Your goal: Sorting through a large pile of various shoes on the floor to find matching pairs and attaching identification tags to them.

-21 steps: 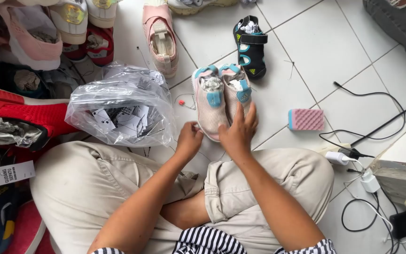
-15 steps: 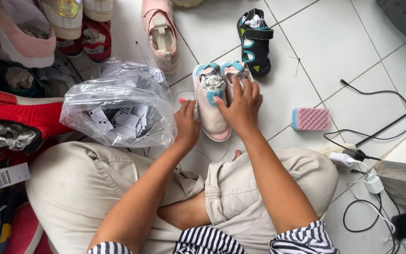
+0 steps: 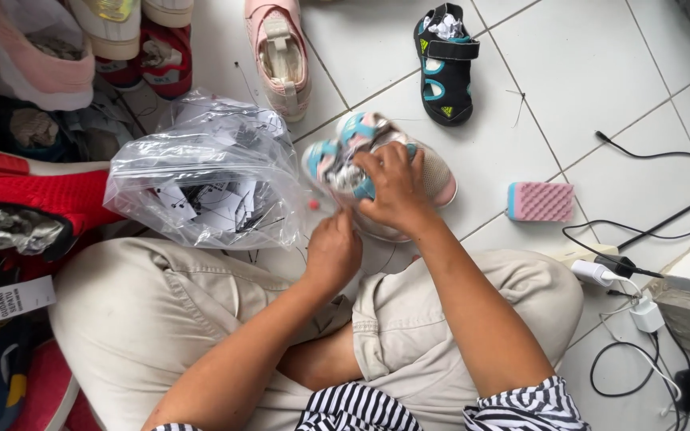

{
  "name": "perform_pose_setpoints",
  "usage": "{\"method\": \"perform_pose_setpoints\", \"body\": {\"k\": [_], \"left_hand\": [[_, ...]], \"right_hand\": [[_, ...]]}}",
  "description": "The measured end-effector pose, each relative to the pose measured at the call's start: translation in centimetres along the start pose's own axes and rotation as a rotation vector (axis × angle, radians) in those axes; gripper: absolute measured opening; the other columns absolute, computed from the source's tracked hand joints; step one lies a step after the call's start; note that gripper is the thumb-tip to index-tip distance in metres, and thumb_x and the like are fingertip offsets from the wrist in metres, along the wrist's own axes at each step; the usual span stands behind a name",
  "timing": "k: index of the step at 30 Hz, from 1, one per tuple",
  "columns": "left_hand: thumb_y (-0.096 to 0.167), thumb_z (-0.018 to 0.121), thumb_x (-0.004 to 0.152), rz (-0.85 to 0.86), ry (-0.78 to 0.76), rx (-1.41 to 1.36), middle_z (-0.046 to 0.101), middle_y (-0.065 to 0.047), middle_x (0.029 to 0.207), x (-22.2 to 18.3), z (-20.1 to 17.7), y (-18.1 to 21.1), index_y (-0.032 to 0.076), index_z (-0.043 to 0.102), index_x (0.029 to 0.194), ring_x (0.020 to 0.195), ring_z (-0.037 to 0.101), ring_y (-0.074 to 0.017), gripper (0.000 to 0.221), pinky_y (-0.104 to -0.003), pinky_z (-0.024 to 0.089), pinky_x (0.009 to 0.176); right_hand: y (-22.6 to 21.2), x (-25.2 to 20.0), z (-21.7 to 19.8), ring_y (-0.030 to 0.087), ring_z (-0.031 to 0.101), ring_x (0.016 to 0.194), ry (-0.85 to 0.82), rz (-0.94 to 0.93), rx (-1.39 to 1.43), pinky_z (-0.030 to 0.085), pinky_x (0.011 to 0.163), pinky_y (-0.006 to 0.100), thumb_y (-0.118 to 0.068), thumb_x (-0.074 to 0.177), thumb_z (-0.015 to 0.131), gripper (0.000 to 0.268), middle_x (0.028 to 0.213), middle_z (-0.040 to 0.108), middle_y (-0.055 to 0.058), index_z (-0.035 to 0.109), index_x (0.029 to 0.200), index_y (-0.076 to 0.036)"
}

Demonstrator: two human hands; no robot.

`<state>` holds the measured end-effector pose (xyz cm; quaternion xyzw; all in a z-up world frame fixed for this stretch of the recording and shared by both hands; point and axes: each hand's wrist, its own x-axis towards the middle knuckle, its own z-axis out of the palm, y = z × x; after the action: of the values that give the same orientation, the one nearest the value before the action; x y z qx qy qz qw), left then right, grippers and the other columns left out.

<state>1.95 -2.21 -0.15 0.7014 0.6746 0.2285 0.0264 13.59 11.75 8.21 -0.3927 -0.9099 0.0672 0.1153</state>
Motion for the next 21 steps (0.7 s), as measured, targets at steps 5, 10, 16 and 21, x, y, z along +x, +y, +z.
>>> {"method": "perform_pose_setpoints", "body": {"k": [5,10,16,21], "left_hand": [[0.016,0.063,0.083,0.181,-0.050,-0.113,0.071,-0.008,0.085,-2.4,-1.0,2.8,0.010,0.065,0.103,0.077,0.072,-0.0265,0.020,-0.037,0.055,0.065],[0.013,0.066,0.079,0.416,-0.004,-0.118,0.070,-0.003,0.077,-1.7,-4.1,2.2,0.016,0.069,0.092,0.068,0.071,-0.0221,0.014,-0.037,0.053,0.064],[0.015,0.070,0.085,0.052,-0.034,-0.171,0.068,-0.008,0.078,-0.7,-10.4,-4.3,0.014,0.066,0.105,0.072,0.072,-0.0309,0.020,-0.043,0.058,0.062],[0.015,0.070,0.083,0.020,-0.238,0.151,0.068,-0.002,0.075,-5.1,-6.7,-3.8,0.016,0.071,0.095,0.064,0.072,-0.0227,0.012,-0.035,0.057,0.054]], "right_hand": [[-1.9,-1.5,-0.6,0.034,0.055,0.109,0.059,-0.262,-0.063,0.035,0.097,0.077,-0.002,0.051,0.065,0.053,0.091,0.052,0.005,0.063,0.101,-0.020],[-1.8,-3.6,-0.7,0.031,0.057,0.118,0.080,-0.341,-0.129,0.034,0.108,0.070,0.001,0.071,0.065,0.037,0.097,0.056,0.005,0.062,0.100,-0.020],[-3.0,-5.4,-2.3,0.044,0.037,0.143,0.051,-0.159,-0.073,0.039,0.109,0.066,0.004,0.088,0.061,0.041,0.149,0.047,0.012,0.070,0.121,-0.019],[-5.4,-6.6,-2.1,0.040,0.071,0.092,-0.062,0.266,-0.010,0.061,0.068,0.057,-0.051,0.087,0.073,0.062,0.108,0.052,0.013,0.052,0.134,-0.015]]}}
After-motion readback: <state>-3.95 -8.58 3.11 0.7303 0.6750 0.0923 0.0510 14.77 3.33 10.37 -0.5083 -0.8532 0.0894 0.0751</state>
